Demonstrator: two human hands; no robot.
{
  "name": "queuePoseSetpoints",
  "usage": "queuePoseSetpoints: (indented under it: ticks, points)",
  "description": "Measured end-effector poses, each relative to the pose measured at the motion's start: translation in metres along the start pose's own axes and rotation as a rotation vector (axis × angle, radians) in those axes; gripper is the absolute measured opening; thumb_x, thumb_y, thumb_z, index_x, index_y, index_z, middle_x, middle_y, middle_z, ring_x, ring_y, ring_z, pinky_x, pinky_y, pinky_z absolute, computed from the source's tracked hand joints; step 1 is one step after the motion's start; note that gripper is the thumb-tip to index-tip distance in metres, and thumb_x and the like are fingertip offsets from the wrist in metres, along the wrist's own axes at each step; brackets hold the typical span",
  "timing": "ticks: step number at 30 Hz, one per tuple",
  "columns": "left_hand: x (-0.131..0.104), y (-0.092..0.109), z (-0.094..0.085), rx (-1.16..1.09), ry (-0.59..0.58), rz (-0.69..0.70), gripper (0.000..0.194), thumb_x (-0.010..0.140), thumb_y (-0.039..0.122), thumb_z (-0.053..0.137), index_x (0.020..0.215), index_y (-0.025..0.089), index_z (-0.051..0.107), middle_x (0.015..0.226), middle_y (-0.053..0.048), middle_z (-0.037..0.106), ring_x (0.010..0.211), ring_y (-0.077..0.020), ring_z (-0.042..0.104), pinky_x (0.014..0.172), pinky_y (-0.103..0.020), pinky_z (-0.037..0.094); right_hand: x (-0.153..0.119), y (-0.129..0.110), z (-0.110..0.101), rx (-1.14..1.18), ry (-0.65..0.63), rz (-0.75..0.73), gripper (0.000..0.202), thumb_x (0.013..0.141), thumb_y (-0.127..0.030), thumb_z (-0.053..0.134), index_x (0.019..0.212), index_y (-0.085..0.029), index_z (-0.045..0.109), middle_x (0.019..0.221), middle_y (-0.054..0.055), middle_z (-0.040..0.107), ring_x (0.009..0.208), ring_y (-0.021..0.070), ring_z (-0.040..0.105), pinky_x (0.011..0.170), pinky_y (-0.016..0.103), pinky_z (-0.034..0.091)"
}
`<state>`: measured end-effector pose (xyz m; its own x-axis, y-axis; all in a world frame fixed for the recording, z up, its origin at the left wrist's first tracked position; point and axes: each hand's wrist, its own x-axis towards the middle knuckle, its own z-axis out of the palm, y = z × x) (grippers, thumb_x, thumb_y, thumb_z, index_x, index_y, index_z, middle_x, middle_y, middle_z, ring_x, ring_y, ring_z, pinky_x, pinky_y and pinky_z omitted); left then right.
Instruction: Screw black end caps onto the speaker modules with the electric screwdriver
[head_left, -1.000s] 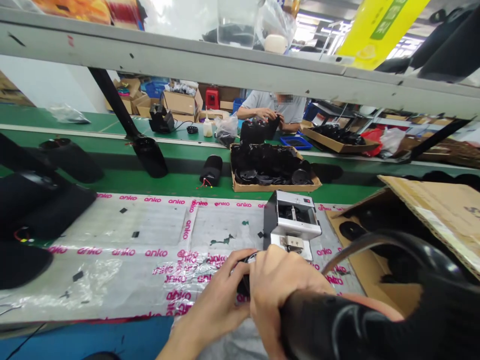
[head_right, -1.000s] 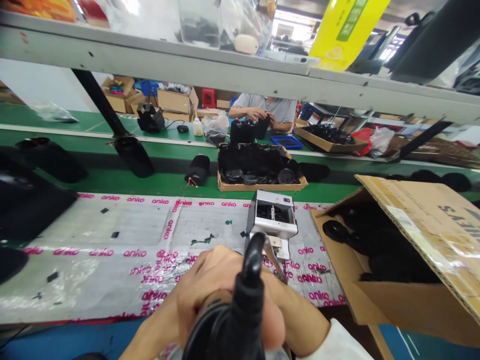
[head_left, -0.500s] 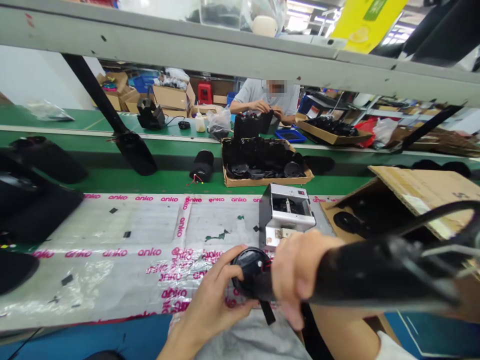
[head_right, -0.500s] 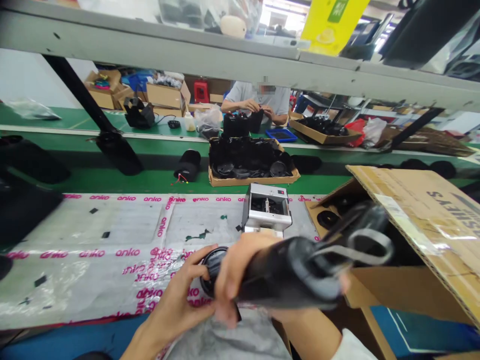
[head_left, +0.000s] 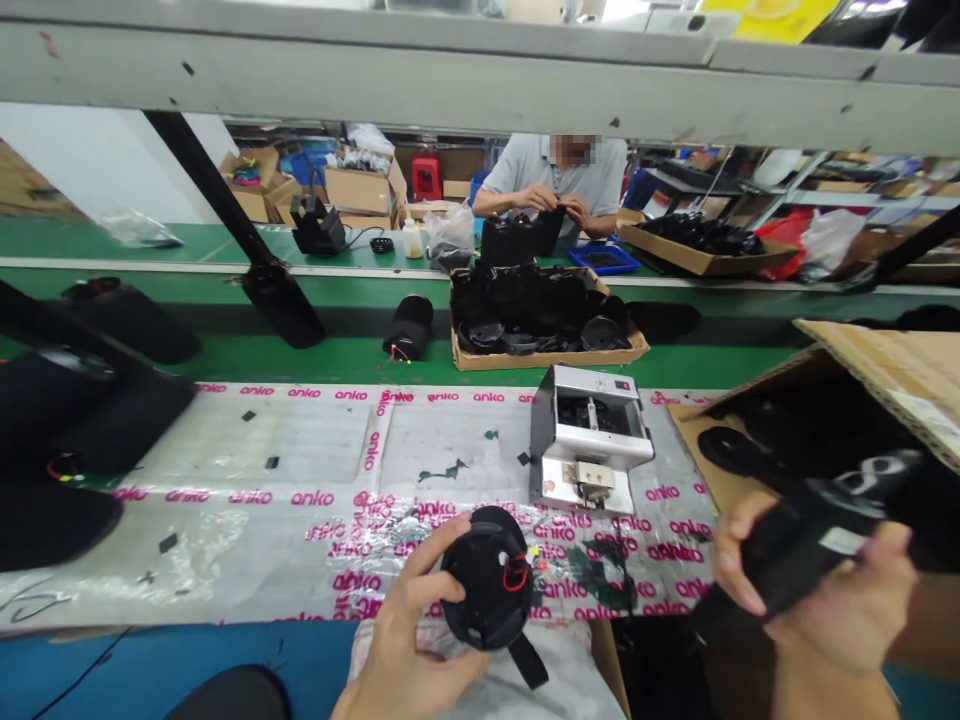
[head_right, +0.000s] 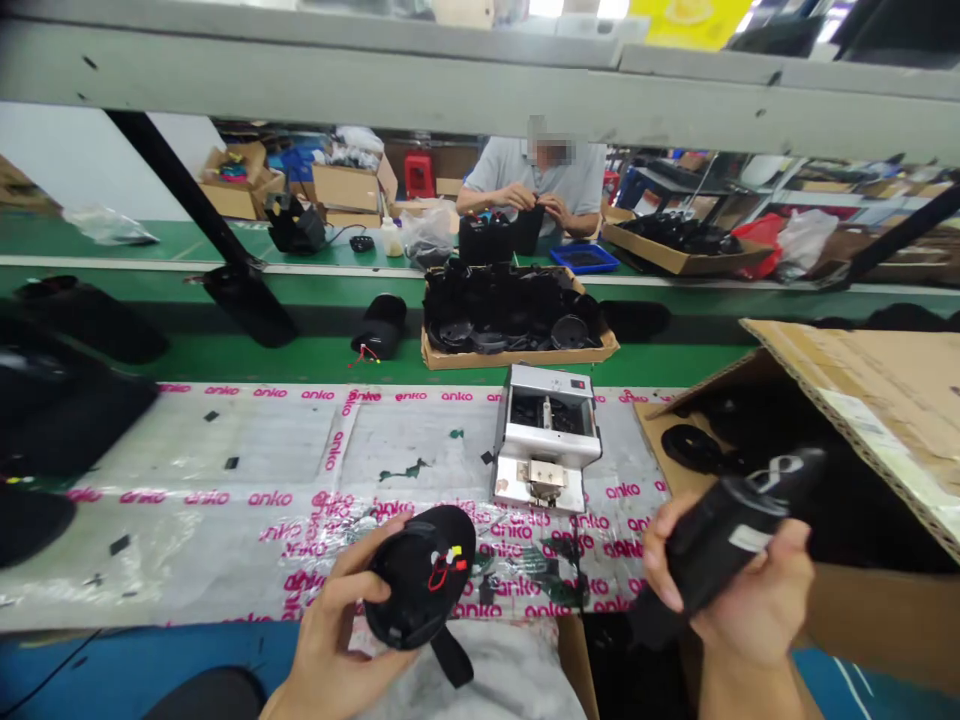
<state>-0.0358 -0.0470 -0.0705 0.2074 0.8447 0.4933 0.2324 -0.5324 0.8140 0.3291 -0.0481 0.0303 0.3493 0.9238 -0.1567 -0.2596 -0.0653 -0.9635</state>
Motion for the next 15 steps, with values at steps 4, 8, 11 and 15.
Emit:
queuePoseSetpoints:
  ticks: [4,8,11,15]
  points:
    - [0.018,-0.008,-0.023,-0.098,0.071,-0.168,0.055,0.084,0.053,0.097,0.116,0.032,0.058,0.153,-0.020,0.069,0.141,-0.0391,0.073,0.109,-0.055,0.066,-0.003,0.037,-0.006,-0.040,0.140,0.188,0.082,0.074,-0.099,0.067,0.072,-0.018,0.076,0.057,0.010,0.068,0.034,0.0127,0.046,0.044,0.028,0.035]
    - [0.070,-0.027,-0.073,-0.124,0.273,-0.161,0.056,0.079,0.042,0.102,0.114,0.029,0.060,0.154,-0.016,0.069,0.142,-0.0329,0.072,0.109,-0.039,0.065,0.006,0.070,-0.026,-0.047,0.137,0.319,0.079,0.080,-0.096,0.064,0.077,-0.018,0.075,0.059,0.008,0.069,0.037,0.0113,0.046,0.044,0.026,0.038]
    - [0.130,-0.049,-0.113,-0.058,0.458,-0.085,0.061,0.071,0.039,0.104,0.108,0.026,0.058,0.153,-0.015,0.068,0.144,-0.0314,0.069,0.106,-0.034,0.064,0.015,0.090,-0.036,-0.095,0.101,0.381,0.081,0.073,-0.099,0.068,0.075,-0.019,0.073,0.058,0.008,0.068,0.036,0.0128,0.048,0.041,0.027,0.039]
    - [0.213,-0.086,-0.152,0.166,0.626,-0.143,0.061,0.072,0.042,0.095,0.109,0.026,0.049,0.158,-0.015,0.061,0.138,-0.0292,0.070,0.103,-0.035,0.063,0.022,0.113,-0.033,-0.172,0.114,0.428,0.080,0.071,-0.100,0.067,0.064,-0.020,0.067,0.050,0.009,0.063,0.033,0.0151,0.048,0.036,0.026,0.037]
